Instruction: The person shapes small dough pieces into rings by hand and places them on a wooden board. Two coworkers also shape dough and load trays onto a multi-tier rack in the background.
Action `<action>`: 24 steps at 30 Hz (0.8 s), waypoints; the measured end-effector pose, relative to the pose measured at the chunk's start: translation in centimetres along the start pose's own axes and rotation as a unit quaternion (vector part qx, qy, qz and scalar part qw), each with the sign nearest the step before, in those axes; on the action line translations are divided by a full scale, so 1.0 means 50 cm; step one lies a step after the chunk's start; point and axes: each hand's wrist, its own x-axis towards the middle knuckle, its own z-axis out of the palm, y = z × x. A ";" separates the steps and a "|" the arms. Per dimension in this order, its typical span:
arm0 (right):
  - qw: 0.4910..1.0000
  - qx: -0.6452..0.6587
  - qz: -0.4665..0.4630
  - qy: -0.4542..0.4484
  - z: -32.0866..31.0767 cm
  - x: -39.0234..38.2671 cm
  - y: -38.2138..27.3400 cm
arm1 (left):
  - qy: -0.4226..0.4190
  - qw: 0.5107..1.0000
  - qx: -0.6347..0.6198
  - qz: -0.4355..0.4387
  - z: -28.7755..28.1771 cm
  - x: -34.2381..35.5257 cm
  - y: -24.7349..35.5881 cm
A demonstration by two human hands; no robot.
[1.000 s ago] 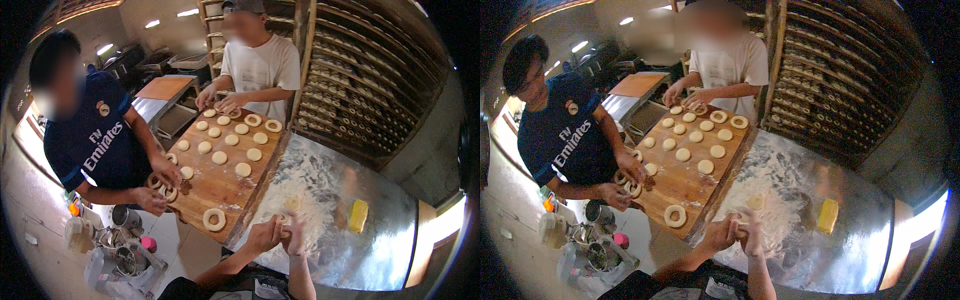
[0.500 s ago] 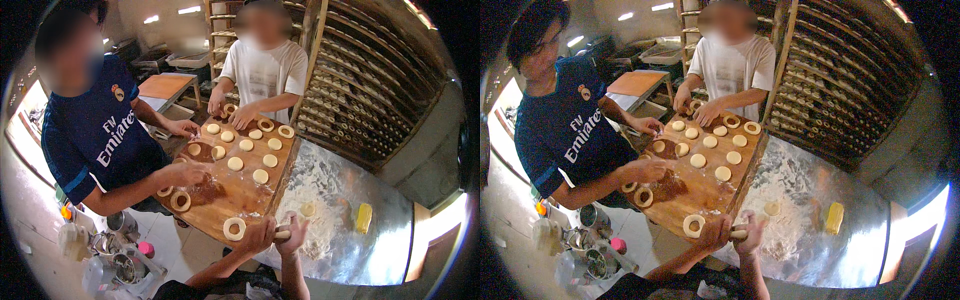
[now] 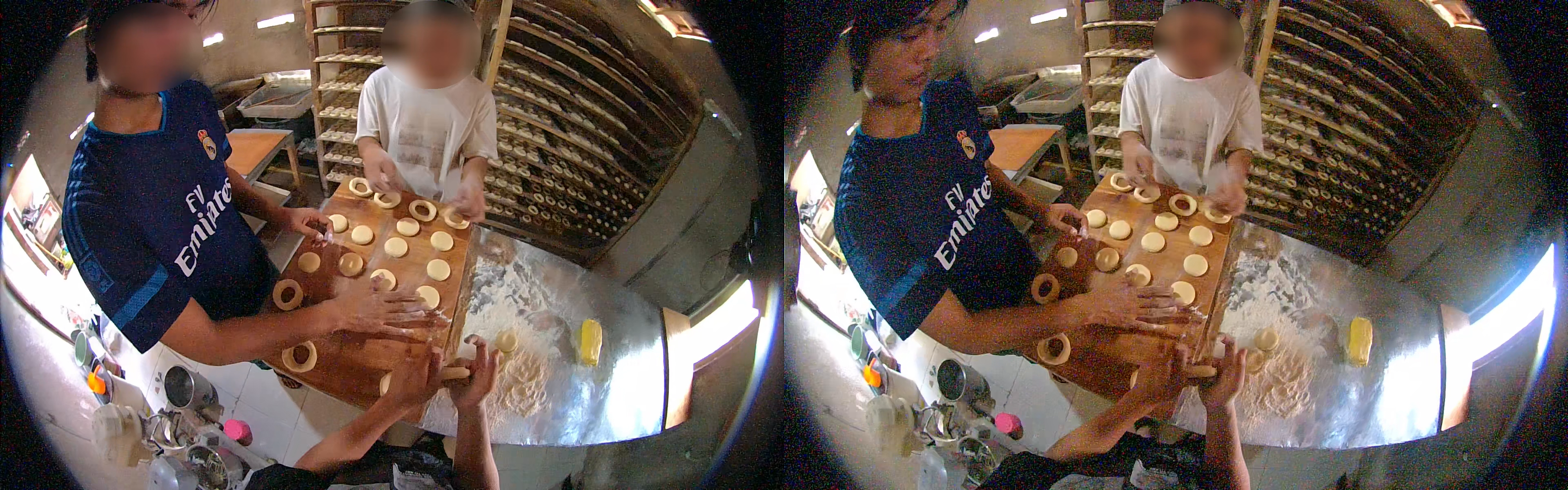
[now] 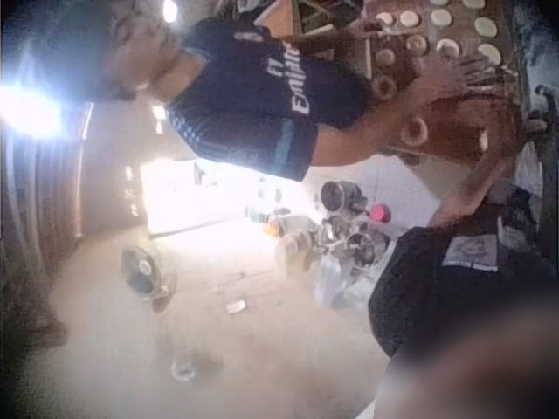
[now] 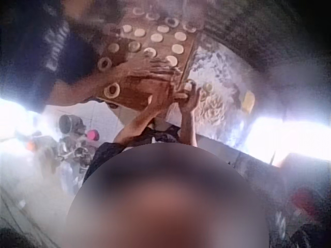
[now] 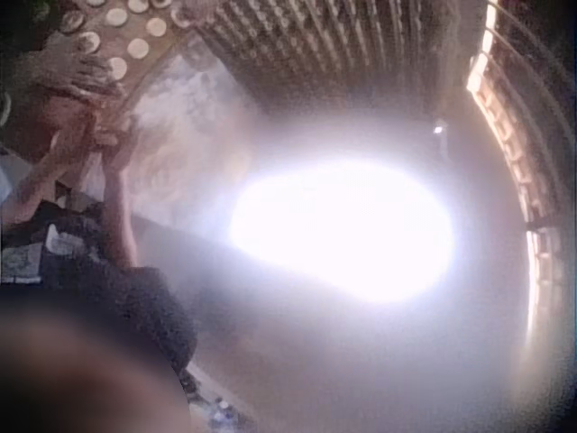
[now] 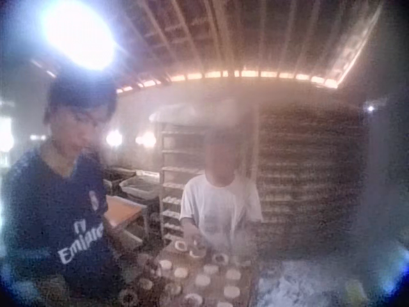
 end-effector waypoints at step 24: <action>0.593 -0.764 0.233 0.101 -0.017 0.112 0.009 | -0.114 0.964 0.203 -0.127 -0.060 0.110 -0.105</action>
